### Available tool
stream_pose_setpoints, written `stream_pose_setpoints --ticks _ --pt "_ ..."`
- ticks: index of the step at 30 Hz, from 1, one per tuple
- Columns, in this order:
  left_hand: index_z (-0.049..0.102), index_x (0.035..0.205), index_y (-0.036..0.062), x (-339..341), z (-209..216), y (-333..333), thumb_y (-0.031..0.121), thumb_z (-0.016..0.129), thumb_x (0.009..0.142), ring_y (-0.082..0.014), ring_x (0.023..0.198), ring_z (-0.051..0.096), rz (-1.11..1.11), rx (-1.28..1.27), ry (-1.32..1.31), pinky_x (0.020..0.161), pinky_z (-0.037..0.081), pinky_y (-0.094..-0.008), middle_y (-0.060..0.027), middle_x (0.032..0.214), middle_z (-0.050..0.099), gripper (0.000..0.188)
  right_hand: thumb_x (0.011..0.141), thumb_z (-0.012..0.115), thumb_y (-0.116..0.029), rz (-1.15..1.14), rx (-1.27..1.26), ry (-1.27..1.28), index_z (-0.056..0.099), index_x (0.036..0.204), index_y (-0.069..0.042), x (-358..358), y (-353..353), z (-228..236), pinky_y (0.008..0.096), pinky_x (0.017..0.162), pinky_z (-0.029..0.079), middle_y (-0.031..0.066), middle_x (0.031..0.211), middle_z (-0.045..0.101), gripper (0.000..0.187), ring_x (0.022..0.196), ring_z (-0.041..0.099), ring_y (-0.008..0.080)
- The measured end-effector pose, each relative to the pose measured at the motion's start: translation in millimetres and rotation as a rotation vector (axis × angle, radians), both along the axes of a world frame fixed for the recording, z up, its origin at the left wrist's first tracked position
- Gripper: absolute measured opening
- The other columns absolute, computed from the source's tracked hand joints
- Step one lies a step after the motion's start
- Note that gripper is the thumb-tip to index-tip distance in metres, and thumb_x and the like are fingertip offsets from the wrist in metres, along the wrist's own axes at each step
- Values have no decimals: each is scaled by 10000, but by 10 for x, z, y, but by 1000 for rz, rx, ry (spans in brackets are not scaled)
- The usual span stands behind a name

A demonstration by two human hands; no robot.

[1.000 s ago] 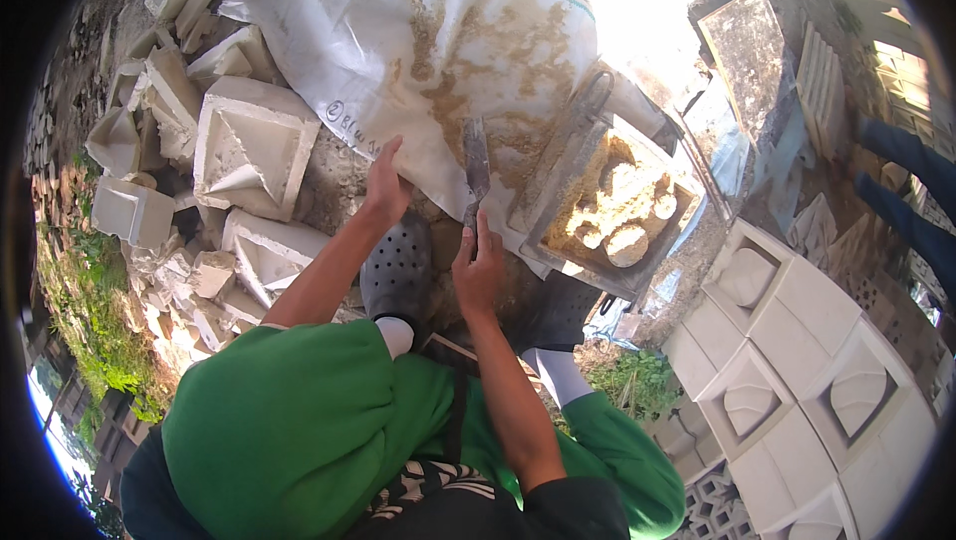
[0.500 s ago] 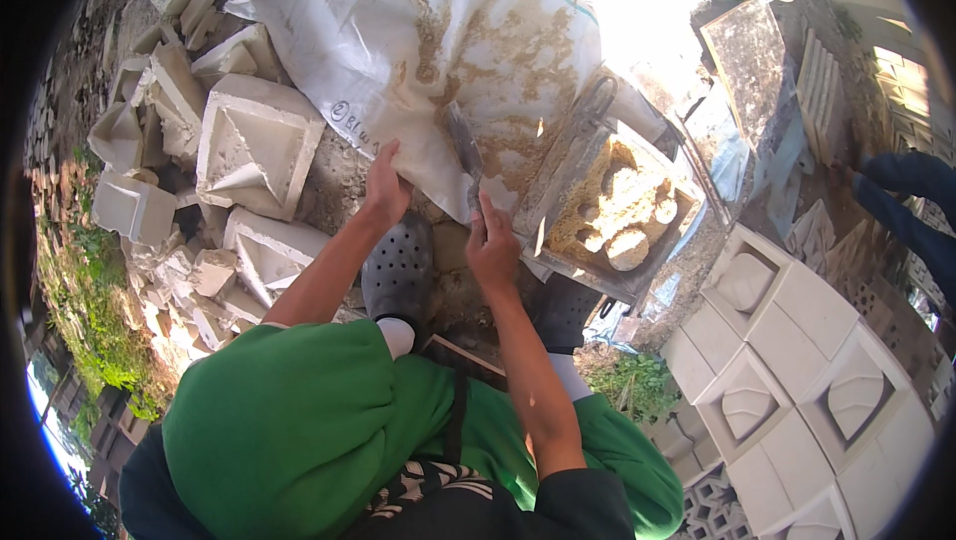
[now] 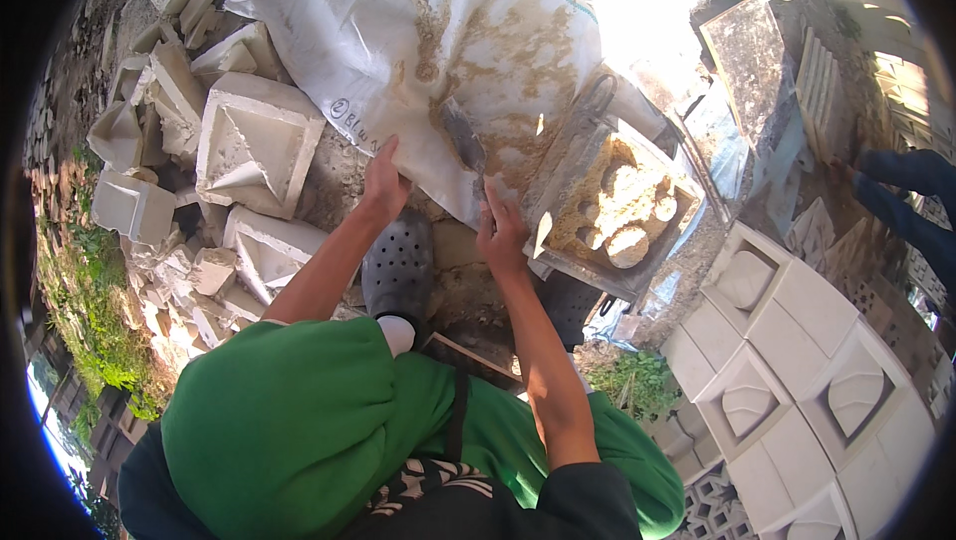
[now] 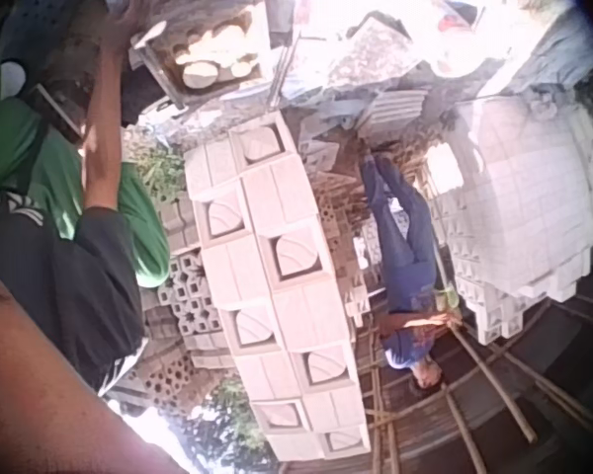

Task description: The person uses a trowel to scoop a sandy mixture from a bag and fills several circular molds on a board, smoothing and pressing the material by hand and with the tool.

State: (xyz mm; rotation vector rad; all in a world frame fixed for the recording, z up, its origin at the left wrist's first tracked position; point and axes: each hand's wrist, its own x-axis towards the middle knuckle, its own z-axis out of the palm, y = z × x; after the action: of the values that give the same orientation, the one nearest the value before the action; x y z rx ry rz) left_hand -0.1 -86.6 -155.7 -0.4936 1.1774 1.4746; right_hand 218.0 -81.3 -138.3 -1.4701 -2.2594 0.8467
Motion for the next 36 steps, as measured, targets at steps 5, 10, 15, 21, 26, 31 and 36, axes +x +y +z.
stream_pose_setpoints --ticks 5,10,15,21,26,31,36 --pt "537 1252 75 -37 70 -12 299 528 981 -135 920 602 -136 -102 68 741 483 -301 -19 1107 610 352 930 590 -102 -160 72 131 592 1322 -102 -145 17 78 417 650 504 152 941 620 393 763 628 334" --pt "546 1230 64 16 182 88 303 540 975 -129 856 592 -8 -100 26 650 448 -294 -26 1034 616 349 927 596 -105 -117 57 -18 595 1313 -91 -92 32 -12 411 661 502 159 937 613 386 783 628 354" --pt "556 1214 38 96 216 118 304 545 971 -133 868 594 -22 -96 34 655 457 -291 -42 1036 611 361 934 588 -132 -105 4 32 598 1311 -81 -45 45 -90 401 681 506 178 911 637 380 806 643 350" --pt "519 1255 39 104 305 168 267 501 996 -195 956 632 -409 -171 294 775 518 -327 -76 1156 612 345 992 551 -224 -300 -515 310 592 1331 -69 -138 -135 -36 334 602 489 129 969 709 374 662 627 188" --pt "483 1343 54 68 122 42 353 479 1015 -175 1048 582 -267 -55 317 875 471 -326 -55 1211 583 444 1035 490 -282 -403 -987 607 498 1417 -69 -304 -137 475 261 427 425 38 711 583 438 495 537 98" --pt "379 1433 -27 82 465 153 396 448 1030 -209 1241 481 -168 47 188 1027 391 -331 -119 1403 477 588 1044 464 -267 -503 -937 830 462 1436 -68 -228 -138 879 273 406 440 75 760 594 439 505 547 119" --pt "468 1373 34 -135 657 138 397 477 1015 -200 1181 561 -186 18 252 974 470 -351 -75 1325 553 509 1054 414 -287 -653 -738 1050 409 1448 -76 19 -299 1214 290 391 444 96 797 600 447 504 551 163"
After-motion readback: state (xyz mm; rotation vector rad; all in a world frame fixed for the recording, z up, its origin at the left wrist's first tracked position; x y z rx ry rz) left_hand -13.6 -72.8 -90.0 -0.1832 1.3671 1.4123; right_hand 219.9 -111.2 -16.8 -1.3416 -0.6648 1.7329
